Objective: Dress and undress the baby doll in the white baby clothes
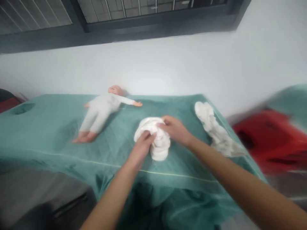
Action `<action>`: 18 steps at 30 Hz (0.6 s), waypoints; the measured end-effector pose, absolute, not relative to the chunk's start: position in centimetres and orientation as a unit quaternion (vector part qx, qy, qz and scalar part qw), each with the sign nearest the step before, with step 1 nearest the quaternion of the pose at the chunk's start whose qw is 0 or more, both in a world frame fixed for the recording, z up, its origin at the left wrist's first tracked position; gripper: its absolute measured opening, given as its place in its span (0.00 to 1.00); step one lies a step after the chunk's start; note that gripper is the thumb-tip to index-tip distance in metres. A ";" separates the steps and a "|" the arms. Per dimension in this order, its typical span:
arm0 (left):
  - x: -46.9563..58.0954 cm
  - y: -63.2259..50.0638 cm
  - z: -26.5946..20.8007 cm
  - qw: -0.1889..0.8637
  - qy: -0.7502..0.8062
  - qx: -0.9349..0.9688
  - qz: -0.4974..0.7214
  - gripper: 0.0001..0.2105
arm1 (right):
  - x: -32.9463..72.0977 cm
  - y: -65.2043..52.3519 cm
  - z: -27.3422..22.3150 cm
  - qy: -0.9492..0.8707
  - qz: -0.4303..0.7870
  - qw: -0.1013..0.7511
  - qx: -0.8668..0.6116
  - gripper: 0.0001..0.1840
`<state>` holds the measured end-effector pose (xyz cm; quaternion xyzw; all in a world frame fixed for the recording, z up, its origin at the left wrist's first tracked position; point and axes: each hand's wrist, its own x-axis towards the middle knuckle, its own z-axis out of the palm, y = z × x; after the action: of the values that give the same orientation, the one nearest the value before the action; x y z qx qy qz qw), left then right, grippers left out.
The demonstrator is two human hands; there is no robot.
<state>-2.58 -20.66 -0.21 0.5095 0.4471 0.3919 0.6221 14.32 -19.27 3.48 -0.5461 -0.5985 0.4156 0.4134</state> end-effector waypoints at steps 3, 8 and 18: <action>-4.5 -20.9 1.6 0.502 0.478 0.625 0.359 0.11 | 14.9 -19.4 6.1 -0.617 0.417 0.391 -0.541 0.22; -4.9 -19.1 7.0 0.318 0.417 0.728 0.441 0.20 | 15.3 -19.6 10.9 -0.711 0.392 0.292 -0.506 0.22; -4.4 -16.7 8.3 0.234 0.412 0.779 0.410 0.08 | 16.6 -20.7 14.0 -0.786 0.096 0.188 -0.581 0.16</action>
<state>-4.41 -16.73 8.32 0.7793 0.4116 0.4104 0.2340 16.62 -20.72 14.01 -0.5813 -0.7858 0.0957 0.1883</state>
